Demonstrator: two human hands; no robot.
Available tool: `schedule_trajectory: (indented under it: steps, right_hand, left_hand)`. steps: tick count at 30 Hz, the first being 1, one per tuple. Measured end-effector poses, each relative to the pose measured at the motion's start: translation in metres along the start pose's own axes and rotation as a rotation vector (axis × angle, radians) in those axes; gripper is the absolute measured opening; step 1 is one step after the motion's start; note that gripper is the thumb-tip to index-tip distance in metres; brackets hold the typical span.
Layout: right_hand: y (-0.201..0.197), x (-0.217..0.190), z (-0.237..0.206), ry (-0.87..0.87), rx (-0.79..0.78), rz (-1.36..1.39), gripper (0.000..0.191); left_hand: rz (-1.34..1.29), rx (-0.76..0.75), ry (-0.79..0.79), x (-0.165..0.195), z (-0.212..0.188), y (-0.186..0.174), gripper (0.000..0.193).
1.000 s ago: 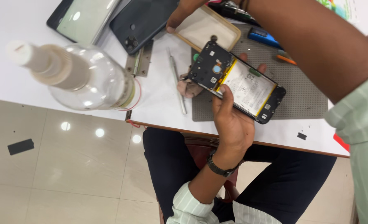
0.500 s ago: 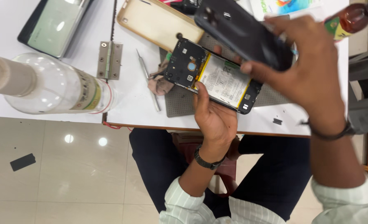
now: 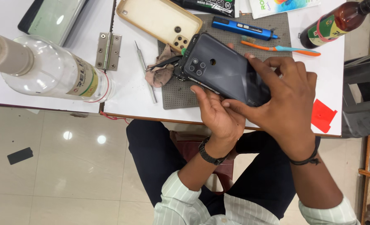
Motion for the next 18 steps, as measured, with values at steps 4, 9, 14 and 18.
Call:
schedule_trajectory:
  steps: [4,9,14,18]
  right_hand:
    - [0.001,-0.003,-0.001,-0.015,0.018,-0.053,0.097]
    - [0.005,0.0,-0.001,0.015,-0.017,-0.003,0.095]
    - [0.01,0.007,0.0,0.024,-0.056,0.089,0.092]
    - [0.011,0.008,-0.001,0.018,-0.038,0.192,0.083]
  left_hand:
    - [0.059,-0.057,-0.019,0.001,0.0,0.007,0.083]
    - [0.042,-0.039,-0.056,-0.001,-0.002,0.004,0.101]
    - [0.028,-0.023,-0.074,-0.003,-0.006,-0.004,0.11]
    - [-0.003,0.022,-0.107,-0.008,-0.009,-0.014,0.107]
Point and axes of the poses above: each hand's wrist, its own z-axis towards the middle knuckle, its own y-axis out of the palm, x = y × z, the point moved 4 cm from there along z, towards the middle knuckle, and after that the axes turned 6 degrees about -z, right-handed, at the moved point
